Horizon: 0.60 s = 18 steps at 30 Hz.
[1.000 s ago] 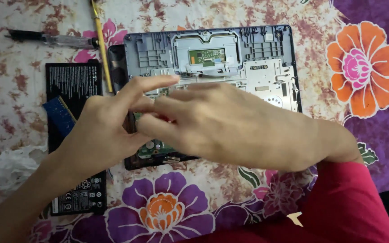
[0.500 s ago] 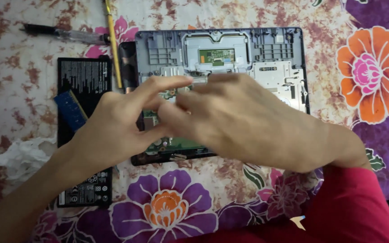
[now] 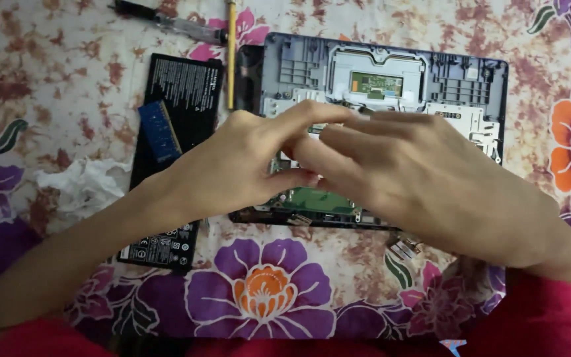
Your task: Reinstalling a motherboard and RAM module into a laptop chassis using a screwdriver.
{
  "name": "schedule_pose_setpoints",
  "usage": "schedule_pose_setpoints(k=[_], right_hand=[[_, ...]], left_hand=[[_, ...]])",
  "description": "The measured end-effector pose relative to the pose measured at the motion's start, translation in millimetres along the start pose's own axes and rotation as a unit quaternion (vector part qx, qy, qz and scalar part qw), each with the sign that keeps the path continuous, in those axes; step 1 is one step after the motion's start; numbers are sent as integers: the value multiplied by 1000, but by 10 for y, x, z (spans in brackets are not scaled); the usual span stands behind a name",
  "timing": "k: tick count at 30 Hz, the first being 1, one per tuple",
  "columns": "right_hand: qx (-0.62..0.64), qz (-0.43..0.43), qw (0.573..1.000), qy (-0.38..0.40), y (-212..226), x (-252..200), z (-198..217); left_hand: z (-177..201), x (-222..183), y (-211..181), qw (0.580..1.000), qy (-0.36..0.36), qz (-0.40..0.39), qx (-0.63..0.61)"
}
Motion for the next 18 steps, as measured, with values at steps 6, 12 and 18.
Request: schedule_pose_setpoints(k=[6, 12, 18], right_hand=[[59, 10, 996, -62, 0, -105, 209], [278, -367, 869, -180, -311, -611, 443], [311, -347, 854, -230, -450, -1204, 250]], left_hand=[[36, -45, -46, 998, -41, -36, 4], [373, -44, -343, 986, -108, -73, 105], [270, -159, -137, 990, -56, -5, 133]])
Point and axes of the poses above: each hand's wrist, its own x-axis towards the middle knuckle, its own z-axis out of the back of the hand, y = z × x, the point moved 6 cm from there along x, towards the middle knuckle, and after that the axes turned 9 degrees about -z, right-handed, at the moved point
